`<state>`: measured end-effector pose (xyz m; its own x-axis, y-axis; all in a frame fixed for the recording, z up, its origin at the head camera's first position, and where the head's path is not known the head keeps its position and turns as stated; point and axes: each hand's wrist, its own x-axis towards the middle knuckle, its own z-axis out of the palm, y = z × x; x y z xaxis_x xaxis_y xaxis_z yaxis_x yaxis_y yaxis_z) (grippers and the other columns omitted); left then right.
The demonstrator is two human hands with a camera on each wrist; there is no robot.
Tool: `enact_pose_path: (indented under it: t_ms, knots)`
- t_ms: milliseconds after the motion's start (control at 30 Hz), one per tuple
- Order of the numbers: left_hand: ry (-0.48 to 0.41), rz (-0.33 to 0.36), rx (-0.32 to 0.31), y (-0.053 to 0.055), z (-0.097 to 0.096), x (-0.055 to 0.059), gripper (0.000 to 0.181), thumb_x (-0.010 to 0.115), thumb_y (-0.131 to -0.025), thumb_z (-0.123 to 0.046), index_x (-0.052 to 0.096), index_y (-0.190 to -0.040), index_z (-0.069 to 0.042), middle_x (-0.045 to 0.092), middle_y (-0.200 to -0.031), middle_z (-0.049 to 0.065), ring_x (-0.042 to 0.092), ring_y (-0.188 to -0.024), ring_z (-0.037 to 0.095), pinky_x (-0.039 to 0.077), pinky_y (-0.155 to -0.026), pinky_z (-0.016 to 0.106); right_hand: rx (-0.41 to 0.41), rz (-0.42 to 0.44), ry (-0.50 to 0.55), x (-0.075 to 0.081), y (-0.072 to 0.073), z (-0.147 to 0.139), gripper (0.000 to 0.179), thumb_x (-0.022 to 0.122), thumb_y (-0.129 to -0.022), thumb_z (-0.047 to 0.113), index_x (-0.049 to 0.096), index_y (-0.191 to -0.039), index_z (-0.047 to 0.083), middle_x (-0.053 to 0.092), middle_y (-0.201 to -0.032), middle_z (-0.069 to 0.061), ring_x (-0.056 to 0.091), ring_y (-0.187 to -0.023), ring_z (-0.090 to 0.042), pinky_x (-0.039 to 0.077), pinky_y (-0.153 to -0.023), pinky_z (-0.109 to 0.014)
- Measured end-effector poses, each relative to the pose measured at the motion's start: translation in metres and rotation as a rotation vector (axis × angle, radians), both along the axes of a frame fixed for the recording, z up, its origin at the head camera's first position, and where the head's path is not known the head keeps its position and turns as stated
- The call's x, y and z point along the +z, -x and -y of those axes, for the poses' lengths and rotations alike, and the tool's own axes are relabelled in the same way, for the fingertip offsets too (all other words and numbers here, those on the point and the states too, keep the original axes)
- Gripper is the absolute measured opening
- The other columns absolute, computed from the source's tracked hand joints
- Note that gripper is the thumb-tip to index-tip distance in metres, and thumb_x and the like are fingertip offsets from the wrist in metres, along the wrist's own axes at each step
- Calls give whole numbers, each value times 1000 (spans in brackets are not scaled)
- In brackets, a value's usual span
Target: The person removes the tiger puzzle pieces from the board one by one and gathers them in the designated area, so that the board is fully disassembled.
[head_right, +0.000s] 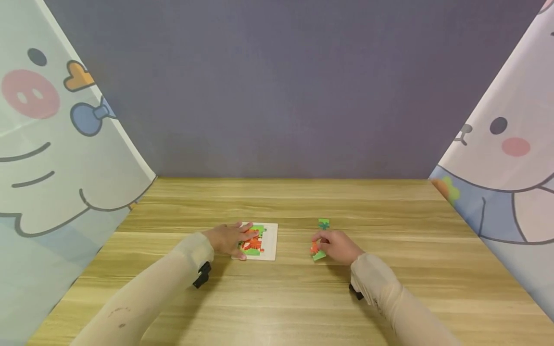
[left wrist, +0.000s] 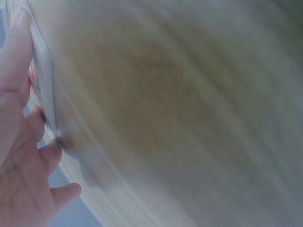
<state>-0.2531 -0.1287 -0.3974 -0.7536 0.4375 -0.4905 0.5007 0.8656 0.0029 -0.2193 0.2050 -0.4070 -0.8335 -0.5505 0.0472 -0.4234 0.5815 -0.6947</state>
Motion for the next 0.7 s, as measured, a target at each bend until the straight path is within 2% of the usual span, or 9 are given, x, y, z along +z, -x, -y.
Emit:
enact_pose_path:
  t_ms: [100,233,333,400,600,700]
  knots:
    - [-6,7,6,-1,0,2,84,62,-89,-56,22,-159,-36,8,-167,-9,13,-153,24,25,-119,51,-16,5,18,1,0,-4,20,60,-93,-6,65,-111,-13,55,-79,-1,41,-66,-5,38,-56,-22]
    - [-26,17,15,0,0,4,83,63,-90,-54,23,-159,-35,8,-167,-8,13,-153,24,24,-119,52,-59,29,31,2,-3,-11,22,59,-94,-4,64,-114,-14,59,-78,-2,46,-63,-5,43,-55,-23]
    - [-22,7,14,-1,0,4,83,64,-89,-55,23,-159,-36,9,-167,-9,14,-153,23,28,-118,50,-97,67,48,1,-5,-17,25,59,-96,-3,63,-116,-15,61,-73,-2,52,-60,-7,48,-56,-24]
    - [-15,1,16,-2,0,4,83,63,-89,-56,23,-159,-36,9,-167,-10,14,-153,23,30,-116,50,-126,115,65,2,-7,-21,26,58,-97,-1,62,-118,-16,61,-72,-4,56,-61,-11,51,-59,-26]
    - [-9,-8,6,-4,-1,6,82,62,-89,-58,24,-159,-37,10,-167,-11,16,-152,22,42,-108,45,-226,278,97,3,-13,-28,33,58,-98,2,57,-123,-20,67,-86,-7,65,-71,-19,58,-67,-30]
    - [-14,-9,2,-5,0,6,82,62,-89,-58,24,-159,-37,11,-167,-11,16,-152,22,41,-110,45,-249,328,105,0,-13,-29,34,57,-99,2,55,-124,-20,66,-85,-5,64,-70,-17,58,-66,-28]
